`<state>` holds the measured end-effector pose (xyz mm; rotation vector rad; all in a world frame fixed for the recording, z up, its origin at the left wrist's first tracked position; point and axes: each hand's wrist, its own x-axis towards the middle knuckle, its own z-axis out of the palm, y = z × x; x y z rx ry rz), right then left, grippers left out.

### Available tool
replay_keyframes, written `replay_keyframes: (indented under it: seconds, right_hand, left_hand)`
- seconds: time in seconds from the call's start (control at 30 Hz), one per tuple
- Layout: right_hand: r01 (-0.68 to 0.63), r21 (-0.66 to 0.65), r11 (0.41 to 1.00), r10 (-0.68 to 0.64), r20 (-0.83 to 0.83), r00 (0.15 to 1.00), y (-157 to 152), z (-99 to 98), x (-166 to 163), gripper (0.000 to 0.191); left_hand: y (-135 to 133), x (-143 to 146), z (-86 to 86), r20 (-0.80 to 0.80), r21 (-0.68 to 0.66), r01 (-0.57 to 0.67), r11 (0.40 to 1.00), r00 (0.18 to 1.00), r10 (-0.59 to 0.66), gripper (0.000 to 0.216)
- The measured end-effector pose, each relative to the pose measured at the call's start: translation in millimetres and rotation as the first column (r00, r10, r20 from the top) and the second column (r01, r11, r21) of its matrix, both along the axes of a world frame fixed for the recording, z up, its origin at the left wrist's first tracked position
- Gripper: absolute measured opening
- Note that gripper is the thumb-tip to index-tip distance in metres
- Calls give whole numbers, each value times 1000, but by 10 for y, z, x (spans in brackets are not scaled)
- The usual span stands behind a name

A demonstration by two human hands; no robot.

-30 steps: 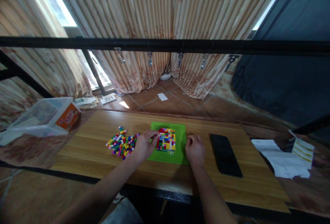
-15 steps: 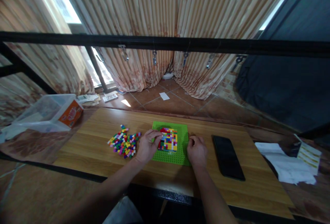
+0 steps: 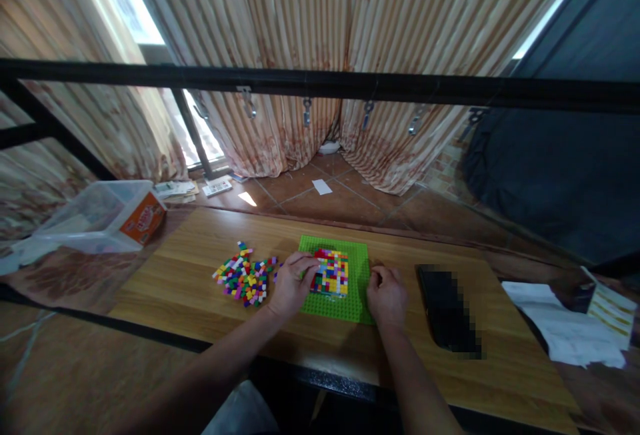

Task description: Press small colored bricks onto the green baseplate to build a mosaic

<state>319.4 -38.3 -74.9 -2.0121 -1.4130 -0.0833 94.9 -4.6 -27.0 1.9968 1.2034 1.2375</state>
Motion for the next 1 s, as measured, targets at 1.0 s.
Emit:
replay_keyframes:
  seconds: [1.0]
  right_hand:
    - [-13, 38, 999, 10, 55, 998, -3, -21, 48, 30]
  left_hand:
    - [-185, -125, -141, -563, 91, 69, 993, 827, -6, 59]
